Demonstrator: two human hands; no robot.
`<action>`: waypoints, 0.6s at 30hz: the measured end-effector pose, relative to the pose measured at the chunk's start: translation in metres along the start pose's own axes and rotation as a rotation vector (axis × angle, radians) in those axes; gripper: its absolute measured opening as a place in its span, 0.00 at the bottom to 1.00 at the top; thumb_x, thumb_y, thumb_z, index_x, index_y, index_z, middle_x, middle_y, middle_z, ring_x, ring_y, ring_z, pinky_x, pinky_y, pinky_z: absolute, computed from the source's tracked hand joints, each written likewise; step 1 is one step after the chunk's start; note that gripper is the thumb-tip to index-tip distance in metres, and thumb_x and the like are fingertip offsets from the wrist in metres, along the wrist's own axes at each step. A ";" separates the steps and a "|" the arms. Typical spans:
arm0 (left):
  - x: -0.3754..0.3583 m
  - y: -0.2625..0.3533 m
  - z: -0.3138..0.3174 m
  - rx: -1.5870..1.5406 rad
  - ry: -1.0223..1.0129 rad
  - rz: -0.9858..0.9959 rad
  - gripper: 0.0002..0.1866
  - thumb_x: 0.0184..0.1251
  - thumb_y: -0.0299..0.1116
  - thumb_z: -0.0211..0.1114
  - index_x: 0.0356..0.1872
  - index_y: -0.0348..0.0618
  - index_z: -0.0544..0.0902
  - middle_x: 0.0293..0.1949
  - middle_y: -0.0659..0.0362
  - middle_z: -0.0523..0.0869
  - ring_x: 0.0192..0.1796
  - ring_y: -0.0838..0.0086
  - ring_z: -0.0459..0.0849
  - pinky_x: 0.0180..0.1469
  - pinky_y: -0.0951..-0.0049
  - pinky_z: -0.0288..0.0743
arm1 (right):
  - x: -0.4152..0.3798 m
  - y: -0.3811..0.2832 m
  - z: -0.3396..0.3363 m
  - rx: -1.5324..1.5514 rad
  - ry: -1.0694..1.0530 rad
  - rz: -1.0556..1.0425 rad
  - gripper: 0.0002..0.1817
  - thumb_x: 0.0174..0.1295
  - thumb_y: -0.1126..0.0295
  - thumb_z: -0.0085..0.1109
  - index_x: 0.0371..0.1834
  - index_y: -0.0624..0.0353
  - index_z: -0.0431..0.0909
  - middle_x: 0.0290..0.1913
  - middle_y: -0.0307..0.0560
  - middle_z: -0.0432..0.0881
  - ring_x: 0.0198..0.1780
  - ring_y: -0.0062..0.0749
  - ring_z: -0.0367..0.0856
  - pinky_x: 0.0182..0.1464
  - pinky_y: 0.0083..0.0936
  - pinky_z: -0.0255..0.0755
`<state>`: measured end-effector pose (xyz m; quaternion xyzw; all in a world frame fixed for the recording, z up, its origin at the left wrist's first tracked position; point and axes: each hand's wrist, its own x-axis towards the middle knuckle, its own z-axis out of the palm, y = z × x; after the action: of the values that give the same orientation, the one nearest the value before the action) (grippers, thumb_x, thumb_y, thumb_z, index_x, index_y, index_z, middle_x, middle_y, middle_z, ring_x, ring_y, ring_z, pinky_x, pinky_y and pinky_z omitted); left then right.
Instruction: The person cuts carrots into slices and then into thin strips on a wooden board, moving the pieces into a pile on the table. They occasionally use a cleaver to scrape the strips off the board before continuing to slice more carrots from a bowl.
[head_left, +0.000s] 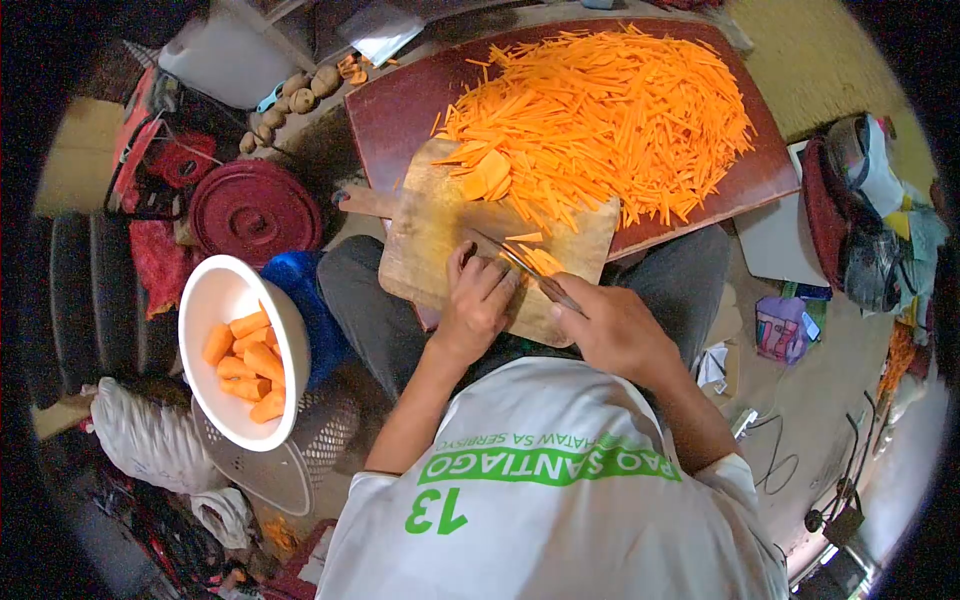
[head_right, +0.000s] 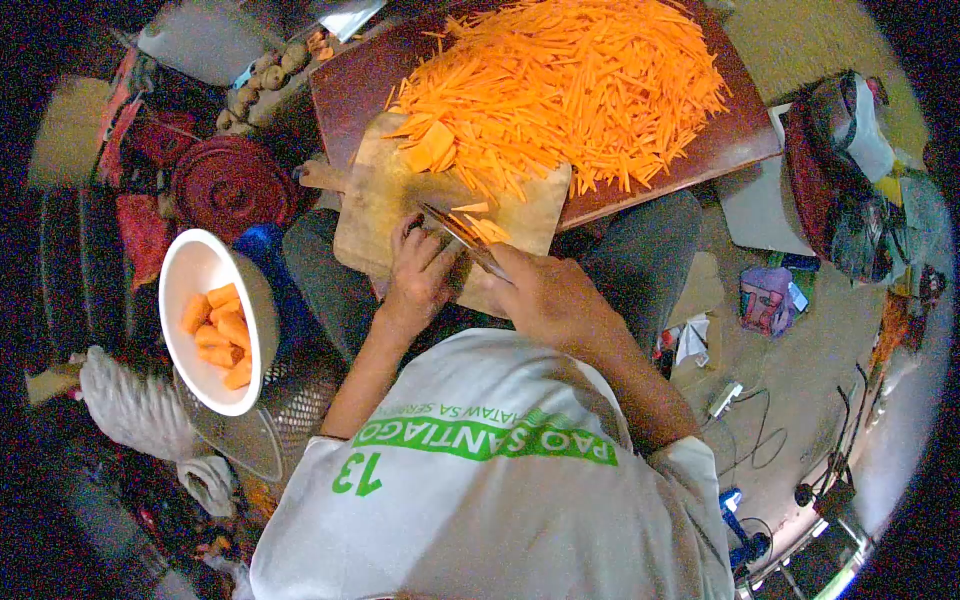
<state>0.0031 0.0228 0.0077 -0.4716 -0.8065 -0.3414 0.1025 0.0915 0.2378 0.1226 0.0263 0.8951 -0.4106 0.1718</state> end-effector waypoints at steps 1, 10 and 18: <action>-0.001 0.000 0.003 -0.001 0.021 -0.001 0.24 0.45 0.21 0.76 0.49 0.36 0.88 0.48 0.51 0.85 0.50 0.54 0.84 0.75 0.34 0.68 | -0.006 -0.005 -0.005 0.012 -0.047 0.058 0.19 0.80 0.61 0.57 0.65 0.61 0.74 0.49 0.72 0.88 0.52 0.71 0.88 0.52 0.62 0.81; -0.001 -0.004 0.006 0.024 0.056 0.001 0.24 0.43 0.21 0.76 0.48 0.35 0.86 0.42 0.50 0.81 0.49 0.53 0.82 0.71 0.36 0.69 | 0.011 0.013 0.018 -0.020 0.124 -0.141 0.16 0.77 0.65 0.59 0.60 0.62 0.77 0.42 0.69 0.86 0.47 0.71 0.86 0.46 0.57 0.78; -0.003 -0.002 0.008 0.031 0.081 -0.001 0.23 0.43 0.23 0.76 0.46 0.36 0.85 0.41 0.51 0.80 0.48 0.53 0.81 0.64 0.42 0.69 | 0.005 0.008 0.017 -0.013 0.059 -0.068 0.14 0.78 0.66 0.57 0.59 0.64 0.76 0.42 0.70 0.86 0.47 0.71 0.86 0.46 0.57 0.78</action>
<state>0.0043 0.0249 -0.0009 -0.4553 -0.8072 -0.3476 0.1421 0.0928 0.2301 0.1044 0.0068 0.9028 -0.4096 0.1313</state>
